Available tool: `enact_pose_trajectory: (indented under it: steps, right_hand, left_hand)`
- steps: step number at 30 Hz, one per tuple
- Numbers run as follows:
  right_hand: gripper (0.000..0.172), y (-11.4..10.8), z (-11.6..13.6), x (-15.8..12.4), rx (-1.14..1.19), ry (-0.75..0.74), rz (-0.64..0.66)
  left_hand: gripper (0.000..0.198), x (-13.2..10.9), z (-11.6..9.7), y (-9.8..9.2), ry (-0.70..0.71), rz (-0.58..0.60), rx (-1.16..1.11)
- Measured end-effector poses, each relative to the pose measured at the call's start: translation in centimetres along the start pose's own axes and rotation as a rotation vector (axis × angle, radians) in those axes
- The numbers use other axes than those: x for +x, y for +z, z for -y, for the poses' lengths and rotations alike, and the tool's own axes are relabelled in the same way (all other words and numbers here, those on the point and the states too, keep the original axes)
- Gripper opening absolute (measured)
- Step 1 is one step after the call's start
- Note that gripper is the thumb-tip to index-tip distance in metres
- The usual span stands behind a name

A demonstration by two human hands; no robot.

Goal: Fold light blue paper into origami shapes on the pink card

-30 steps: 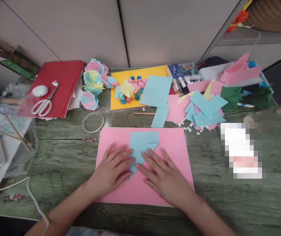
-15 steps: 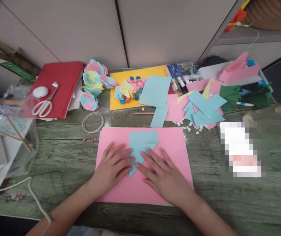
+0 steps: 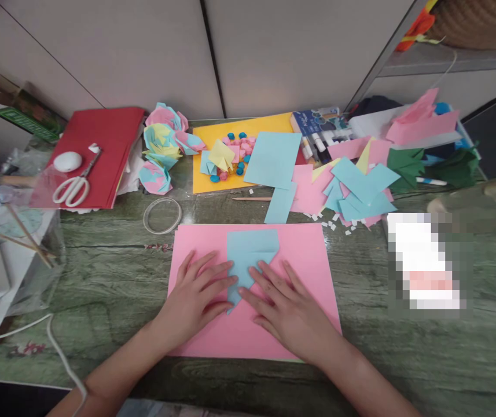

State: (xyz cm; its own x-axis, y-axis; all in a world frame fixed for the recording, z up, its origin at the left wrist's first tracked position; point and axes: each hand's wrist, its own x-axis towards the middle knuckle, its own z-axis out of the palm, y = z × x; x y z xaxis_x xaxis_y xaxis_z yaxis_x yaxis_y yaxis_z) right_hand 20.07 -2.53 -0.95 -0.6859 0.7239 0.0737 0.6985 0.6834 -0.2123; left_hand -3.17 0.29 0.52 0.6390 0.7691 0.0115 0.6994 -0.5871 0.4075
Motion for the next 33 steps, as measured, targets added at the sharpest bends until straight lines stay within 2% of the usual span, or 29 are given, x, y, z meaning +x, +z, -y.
enact_pose_trajectory:
  steps: [10, 17, 24, 33]
  right_hand:
    - [0.048, 0.0, 0.1, 0.0, -0.061, -0.017, -0.007]
    - [0.047, 0.2, 0.7, 0.1, -0.133, -0.114, -0.017]
    - [0.046, 0.2, 0.9, 0.2, -0.091, -0.121, -0.031]
    - [0.053, 0.3, 1.1, 0.0, -0.082, -0.143, 0.006]
  left_hand:
    - [0.04, -0.2, 0.1, 0.0, 0.002, 0.024, -0.01]
    - [0.049, -0.4, 0.1, 0.0, 0.001, 0.045, -0.017]
    - [0.051, -0.5, 0.1, 0.1, -0.001, 0.072, -0.012]
    - [0.052, -0.5, 0.1, 0.0, 0.0, 0.107, -0.005]
